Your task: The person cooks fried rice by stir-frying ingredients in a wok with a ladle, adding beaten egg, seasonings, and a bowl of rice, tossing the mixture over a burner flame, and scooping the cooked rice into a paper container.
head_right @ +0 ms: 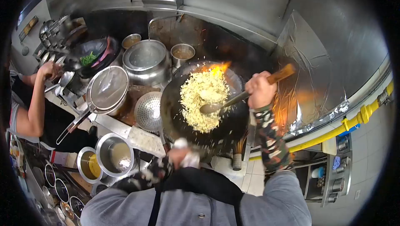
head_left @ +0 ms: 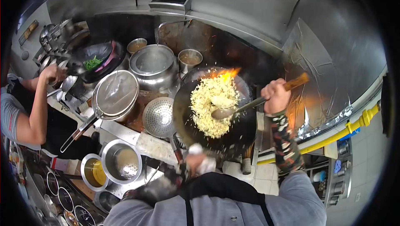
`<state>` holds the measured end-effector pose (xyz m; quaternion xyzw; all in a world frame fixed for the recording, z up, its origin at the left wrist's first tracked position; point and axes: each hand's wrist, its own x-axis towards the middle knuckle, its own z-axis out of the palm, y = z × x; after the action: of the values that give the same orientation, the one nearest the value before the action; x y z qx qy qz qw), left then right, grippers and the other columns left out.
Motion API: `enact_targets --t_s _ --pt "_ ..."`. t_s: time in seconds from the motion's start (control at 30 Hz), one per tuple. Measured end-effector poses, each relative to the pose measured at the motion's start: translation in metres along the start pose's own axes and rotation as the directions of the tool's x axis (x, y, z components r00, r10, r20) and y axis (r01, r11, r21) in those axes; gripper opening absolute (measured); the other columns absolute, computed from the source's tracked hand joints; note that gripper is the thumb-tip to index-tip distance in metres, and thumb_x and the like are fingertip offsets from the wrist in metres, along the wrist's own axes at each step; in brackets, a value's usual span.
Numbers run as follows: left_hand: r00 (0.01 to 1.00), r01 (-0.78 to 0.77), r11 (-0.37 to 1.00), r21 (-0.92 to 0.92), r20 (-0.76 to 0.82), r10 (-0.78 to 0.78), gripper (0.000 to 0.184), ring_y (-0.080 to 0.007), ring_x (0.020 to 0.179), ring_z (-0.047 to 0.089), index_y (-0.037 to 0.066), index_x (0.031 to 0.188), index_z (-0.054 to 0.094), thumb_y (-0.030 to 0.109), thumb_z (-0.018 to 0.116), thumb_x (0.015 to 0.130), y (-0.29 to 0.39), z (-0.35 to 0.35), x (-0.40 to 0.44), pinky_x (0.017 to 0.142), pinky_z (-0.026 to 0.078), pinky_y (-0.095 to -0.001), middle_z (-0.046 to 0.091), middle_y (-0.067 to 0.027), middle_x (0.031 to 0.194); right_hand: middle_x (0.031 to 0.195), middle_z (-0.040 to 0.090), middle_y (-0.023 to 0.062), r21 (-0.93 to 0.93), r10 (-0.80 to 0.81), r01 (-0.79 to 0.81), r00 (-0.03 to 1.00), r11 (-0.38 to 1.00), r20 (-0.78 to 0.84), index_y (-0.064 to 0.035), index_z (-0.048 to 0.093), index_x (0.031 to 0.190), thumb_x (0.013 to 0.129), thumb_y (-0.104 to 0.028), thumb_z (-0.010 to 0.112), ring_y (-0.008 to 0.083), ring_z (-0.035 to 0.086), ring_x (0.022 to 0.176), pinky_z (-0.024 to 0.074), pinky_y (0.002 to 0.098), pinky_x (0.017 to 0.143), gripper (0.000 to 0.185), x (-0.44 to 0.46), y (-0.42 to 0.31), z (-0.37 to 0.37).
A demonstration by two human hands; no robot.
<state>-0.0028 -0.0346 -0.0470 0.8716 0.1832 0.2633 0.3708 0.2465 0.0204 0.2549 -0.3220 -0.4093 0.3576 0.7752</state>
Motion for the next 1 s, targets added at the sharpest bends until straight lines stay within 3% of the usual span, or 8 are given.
enact_targets --t_s 0.03,0.1,0.13,0.37,0.6,0.77,0.9,1.0 --pt "0.899 -0.432 0.879 0.203 0.015 0.438 0.075 -0.0282 0.090 0.062 0.001 0.125 0.046 0.020 0.076 0.059 -0.014 -0.018 0.010 0.077 0.051 -0.0351 0.059 -0.0124 0.113 0.048 0.033 -0.0011 -0.113 -0.024 0.010 0.992 0.993 -0.123 -0.0118 0.038 0.062 0.078 -0.003 0.049 0.0111 0.030 0.038 0.0291 0.0269 0.039 0.021 -0.014 0.026 0.006" --pt "0.803 0.479 0.657 -0.583 -0.012 -0.596 0.047 -0.0254 0.077 0.062 0.000 0.110 0.055 0.028 0.062 0.074 -0.020 -0.010 0.030 0.068 0.050 -0.0358 0.063 -0.0155 0.095 0.049 0.033 -0.0018 -0.083 0.004 -0.015 0.991 0.996 -0.133 -0.0110 0.037 0.062 0.078 -0.003 0.049 0.0114 0.031 0.038 0.0298 0.0285 0.040 0.021 -0.015 0.081 -0.010" --pt "0.693 0.639 0.582 -0.502 0.046 -0.720 0.046 -0.0251 0.077 0.062 0.000 0.109 0.055 0.027 0.063 0.073 -0.013 -0.008 0.039 0.068 0.050 -0.0356 0.063 -0.0153 0.094 0.049 0.032 -0.0022 -0.059 0.024 -0.031 0.992 0.998 -0.121 -0.0120 0.036 0.062 0.078 -0.001 0.049 0.0125 0.031 0.039 0.0306 0.0299 0.041 0.023 -0.003 0.089 -0.015" --pt "0.877 0.456 0.806 -0.378 0.038 -0.479 0.043 -0.0230 0.076 0.062 0.000 0.105 0.058 0.023 0.068 0.070 0.005 -0.020 0.019 0.069 0.051 -0.0343 0.063 -0.0132 0.089 0.049 0.035 0.0002 -0.068 0.113 -0.132 0.966 0.989 -0.233 -0.0088 0.041 0.063 0.081 0.002 0.047 0.0119 0.035 0.037 0.0298 0.0268 0.038 0.021 -0.021 0.048 0.005" --pt "0.739 0.482 0.578 -0.659 -0.049 -0.672 0.041 -0.0210 0.075 0.062 0.001 0.100 0.061 0.019 0.073 0.067 0.055 -0.005 -0.020 0.070 0.051 -0.0331 0.064 -0.0111 0.083 0.048 0.037 0.0008 0.077 0.045 -0.048 0.998 0.996 0.037 -0.0104 0.036 0.060 0.079 0.000 0.046 0.0128 0.033 0.037 0.0318 0.0273 0.040 0.023 0.018 0.008 -0.001" --pt "0.889 0.412 0.875 0.256 0.097 -0.447 0.039 -0.0198 0.074 0.062 0.001 0.098 0.062 0.017 0.076 0.065 0.029 -0.030 0.034 0.070 0.051 -0.0324 0.064 -0.0100 0.080 0.052 0.038 0.0005 -0.021 -0.004 0.003 0.998 1.000 -0.059 -0.0080 0.038 0.064 0.080 0.001 0.044 0.0127 0.037 0.041 0.0340 0.0276 0.042 0.019 -0.016 0.097 -0.017" --pt "0.258 0.882 0.175 -0.437 0.138 -0.956 0.035 -0.0268 0.065 0.059 0.007 0.103 0.064 0.033 0.057 0.082 0.059 -0.024 0.021 0.075 0.048 -0.0424 0.065 -0.0131 0.084 0.051 0.037 -0.0013 0.403 0.069 -0.175 0.962 0.898 0.264 -0.0107 0.039 0.064 0.080 -0.003 0.048 0.0125 0.035 0.040 0.0313 0.0283 0.040 0.020 0.043 0.071 -0.061" --pt "0.399 0.678 0.120 -0.725 0.226 -0.889 0.031 -0.0230 0.059 0.054 0.004 0.095 0.065 0.030 0.061 0.079 -0.014 0.002 0.052 0.062 0.043 -0.0387 0.064 -0.0105 0.077 0.052 0.037 -0.0019 0.014 0.043 -0.043 0.999 0.999 -0.024 -0.0098 0.041 0.066 0.079 -0.001 0.049 0.0112 0.033 0.039 0.0277 0.0263 0.039 0.018 -0.016 0.037 -0.002"
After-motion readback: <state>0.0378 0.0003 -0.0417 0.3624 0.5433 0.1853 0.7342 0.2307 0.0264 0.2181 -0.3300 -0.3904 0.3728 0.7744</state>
